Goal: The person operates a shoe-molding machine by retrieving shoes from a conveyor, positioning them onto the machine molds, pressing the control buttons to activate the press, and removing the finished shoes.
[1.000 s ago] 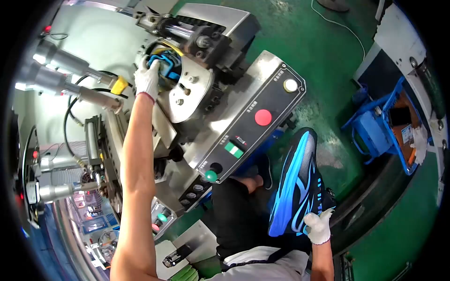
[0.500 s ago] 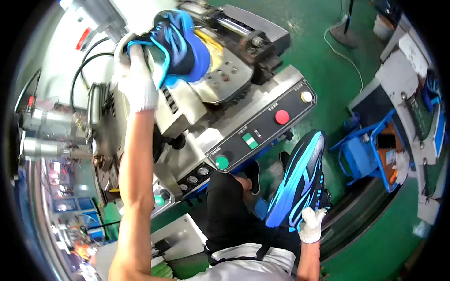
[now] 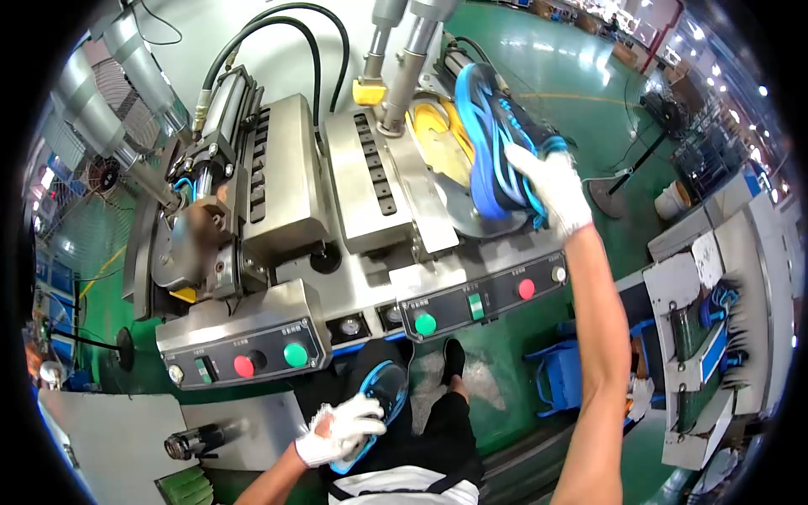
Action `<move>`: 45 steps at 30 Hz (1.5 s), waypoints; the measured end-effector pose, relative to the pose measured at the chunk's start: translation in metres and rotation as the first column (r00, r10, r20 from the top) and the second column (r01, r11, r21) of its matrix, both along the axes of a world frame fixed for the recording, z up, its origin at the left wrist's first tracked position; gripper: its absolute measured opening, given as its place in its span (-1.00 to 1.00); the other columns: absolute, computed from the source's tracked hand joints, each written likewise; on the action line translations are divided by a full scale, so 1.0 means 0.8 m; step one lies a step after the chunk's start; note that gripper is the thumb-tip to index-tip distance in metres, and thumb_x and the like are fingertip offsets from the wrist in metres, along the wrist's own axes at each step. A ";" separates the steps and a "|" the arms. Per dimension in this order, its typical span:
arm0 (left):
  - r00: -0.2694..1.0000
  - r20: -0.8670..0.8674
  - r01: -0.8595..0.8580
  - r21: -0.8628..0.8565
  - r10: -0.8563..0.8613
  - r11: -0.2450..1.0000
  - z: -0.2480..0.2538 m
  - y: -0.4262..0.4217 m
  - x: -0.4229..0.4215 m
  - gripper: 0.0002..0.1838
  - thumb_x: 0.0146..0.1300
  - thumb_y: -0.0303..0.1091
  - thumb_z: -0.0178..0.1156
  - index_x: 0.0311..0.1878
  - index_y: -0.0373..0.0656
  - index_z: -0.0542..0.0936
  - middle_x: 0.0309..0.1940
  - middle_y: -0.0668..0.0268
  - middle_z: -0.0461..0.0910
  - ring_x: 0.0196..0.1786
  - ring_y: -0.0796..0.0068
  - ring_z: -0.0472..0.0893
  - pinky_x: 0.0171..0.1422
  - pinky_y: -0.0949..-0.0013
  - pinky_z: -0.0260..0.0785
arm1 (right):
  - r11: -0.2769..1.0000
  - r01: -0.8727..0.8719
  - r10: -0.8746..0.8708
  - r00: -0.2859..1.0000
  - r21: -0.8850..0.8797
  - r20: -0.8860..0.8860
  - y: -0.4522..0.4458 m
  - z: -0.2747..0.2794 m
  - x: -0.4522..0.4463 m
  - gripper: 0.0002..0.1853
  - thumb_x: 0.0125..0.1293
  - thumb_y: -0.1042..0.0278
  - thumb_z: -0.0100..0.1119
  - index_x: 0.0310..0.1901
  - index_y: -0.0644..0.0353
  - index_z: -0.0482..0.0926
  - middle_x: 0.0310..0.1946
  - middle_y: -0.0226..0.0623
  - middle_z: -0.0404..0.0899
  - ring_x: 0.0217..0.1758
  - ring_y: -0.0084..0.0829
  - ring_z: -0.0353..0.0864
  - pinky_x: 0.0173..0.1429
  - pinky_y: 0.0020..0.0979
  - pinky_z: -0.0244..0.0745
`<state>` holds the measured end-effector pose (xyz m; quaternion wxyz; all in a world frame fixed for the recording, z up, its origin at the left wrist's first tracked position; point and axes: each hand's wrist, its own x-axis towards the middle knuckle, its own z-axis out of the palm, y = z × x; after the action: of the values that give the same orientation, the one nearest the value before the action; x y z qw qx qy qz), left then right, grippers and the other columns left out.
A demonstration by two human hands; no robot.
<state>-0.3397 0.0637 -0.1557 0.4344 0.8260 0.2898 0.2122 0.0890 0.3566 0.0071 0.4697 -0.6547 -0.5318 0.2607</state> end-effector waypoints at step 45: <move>0.987 0.084 -0.118 -0.170 0.134 0.978 -0.026 -0.005 0.005 -0.55 0.17 -0.65 0.16 0.11 -0.10 0.73 0.34 0.12 0.60 0.55 -0.07 0.43 0.71 -0.09 0.16 | 0.898 -0.433 0.265 0.681 0.084 0.683 -0.187 -0.238 -0.232 -0.01 0.27 -0.21 0.40 0.53 0.38 0.34 0.59 0.16 0.28 0.69 0.24 0.13 0.78 0.18 -0.10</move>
<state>-0.3354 0.0599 -0.1768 0.4999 0.7564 0.3371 0.2537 -0.0964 0.2068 -0.1833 0.2692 -0.5281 -0.8047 0.0340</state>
